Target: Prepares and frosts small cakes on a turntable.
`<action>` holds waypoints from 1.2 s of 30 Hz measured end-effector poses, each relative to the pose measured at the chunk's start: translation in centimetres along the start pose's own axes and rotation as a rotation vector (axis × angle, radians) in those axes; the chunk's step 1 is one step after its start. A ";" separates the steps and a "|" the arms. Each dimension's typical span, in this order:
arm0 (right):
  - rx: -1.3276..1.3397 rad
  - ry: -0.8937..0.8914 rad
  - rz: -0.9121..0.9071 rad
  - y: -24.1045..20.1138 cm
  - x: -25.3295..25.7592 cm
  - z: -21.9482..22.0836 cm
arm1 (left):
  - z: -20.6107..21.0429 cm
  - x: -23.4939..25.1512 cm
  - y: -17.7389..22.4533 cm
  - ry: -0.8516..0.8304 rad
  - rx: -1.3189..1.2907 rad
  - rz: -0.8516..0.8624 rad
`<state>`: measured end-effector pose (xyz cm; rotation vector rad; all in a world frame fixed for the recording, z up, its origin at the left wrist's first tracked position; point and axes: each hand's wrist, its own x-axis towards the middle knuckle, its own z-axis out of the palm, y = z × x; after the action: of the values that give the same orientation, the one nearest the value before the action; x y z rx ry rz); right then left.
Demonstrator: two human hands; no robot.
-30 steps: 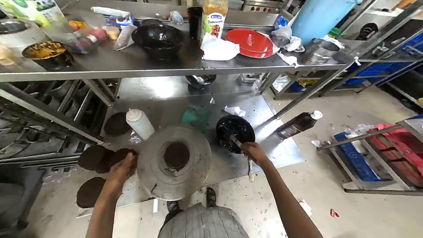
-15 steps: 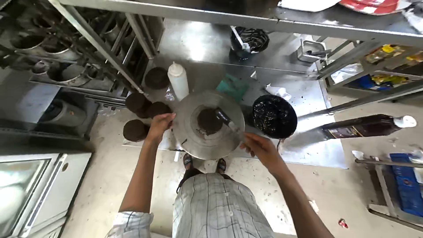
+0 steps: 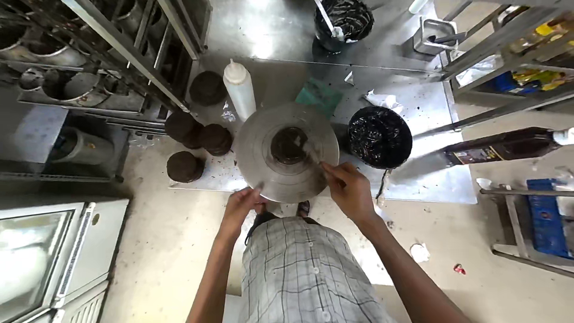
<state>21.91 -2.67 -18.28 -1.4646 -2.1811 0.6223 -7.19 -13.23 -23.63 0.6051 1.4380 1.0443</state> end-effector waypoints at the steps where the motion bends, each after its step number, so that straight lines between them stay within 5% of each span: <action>1: 0.034 -0.031 -0.007 -0.2 -0.1 0.1 | 0.0 0.4 0.7 0.075 -0.032 0.013; 5: -0.125 0.038 -0.086 0.3 0.5 0.3 | 0.1 1.8 3.8 0.260 -0.129 0.027; 16: 0.116 0.001 -0.020 0.7 -0.9 1.3 | -0.7 4.2 5.6 0.282 -0.145 0.026; 21: -0.043 0.086 -0.071 1.9 -0.4 0.9 | -0.4 4.4 6.0 0.318 -0.123 0.006; 25: 0.217 -0.066 0.000 0.5 -1.4 1.4 | -0.7 4.8 7.0 0.306 -0.040 0.019; 27: 0.073 0.010 -0.088 0.6 -1.2 1.7 | -0.9 5.1 7.1 0.290 0.006 0.053; 32: 0.058 0.035 0.001 1.6 -0.9 1.5 | -1.8 4.8 3.3 0.224 0.119 0.155; 36: 0.175 -0.014 0.051 0.5 -1.7 1.9 | 4.0 0.7 -2.8 0.296 -0.072 0.143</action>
<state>21.73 -4.36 -20.31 -1.4312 -2.0475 0.8219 -2.89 -12.95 -26.03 0.5223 1.6220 1.3362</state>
